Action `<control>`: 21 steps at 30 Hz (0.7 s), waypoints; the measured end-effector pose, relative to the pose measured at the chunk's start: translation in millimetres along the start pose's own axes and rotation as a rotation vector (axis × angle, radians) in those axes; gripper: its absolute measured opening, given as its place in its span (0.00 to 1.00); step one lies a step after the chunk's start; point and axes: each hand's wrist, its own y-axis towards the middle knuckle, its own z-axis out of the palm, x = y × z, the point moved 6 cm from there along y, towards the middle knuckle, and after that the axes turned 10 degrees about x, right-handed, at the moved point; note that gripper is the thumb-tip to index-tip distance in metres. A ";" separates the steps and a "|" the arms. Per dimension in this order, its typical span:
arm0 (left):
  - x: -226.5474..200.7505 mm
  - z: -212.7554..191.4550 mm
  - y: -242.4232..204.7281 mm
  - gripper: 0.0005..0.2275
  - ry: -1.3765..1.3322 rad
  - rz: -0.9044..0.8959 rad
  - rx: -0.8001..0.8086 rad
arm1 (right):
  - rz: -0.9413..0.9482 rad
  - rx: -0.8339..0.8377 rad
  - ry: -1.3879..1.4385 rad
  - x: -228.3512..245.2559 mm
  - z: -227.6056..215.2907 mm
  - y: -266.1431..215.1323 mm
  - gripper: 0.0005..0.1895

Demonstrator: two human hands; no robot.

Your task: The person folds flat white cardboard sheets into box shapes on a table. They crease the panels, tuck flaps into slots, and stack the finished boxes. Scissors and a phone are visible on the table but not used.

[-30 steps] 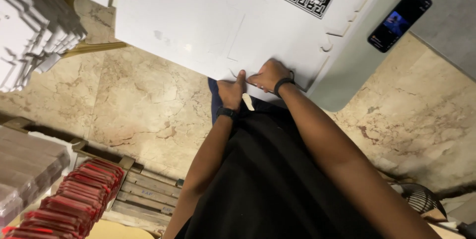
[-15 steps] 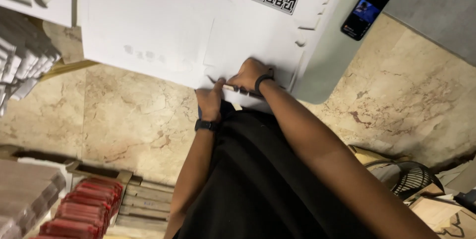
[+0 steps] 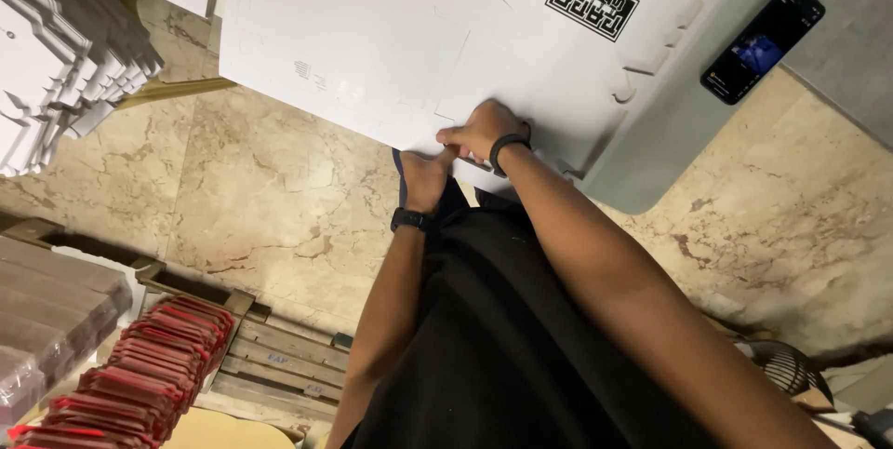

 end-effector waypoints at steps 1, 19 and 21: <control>11.4 2.5 5.4 0.21 -0.002 -0.007 0.006 | 0.009 0.003 0.000 -4.5 1.9 5.0 0.22; 24.6 -3.7 -18.9 0.12 -0.273 -0.076 0.017 | -0.034 0.012 0.070 -15.2 6.8 21.7 0.23; 14.0 -0.4 -13.8 0.15 -0.279 -0.030 -0.010 | -0.039 0.015 0.063 -14.0 6.7 21.3 0.21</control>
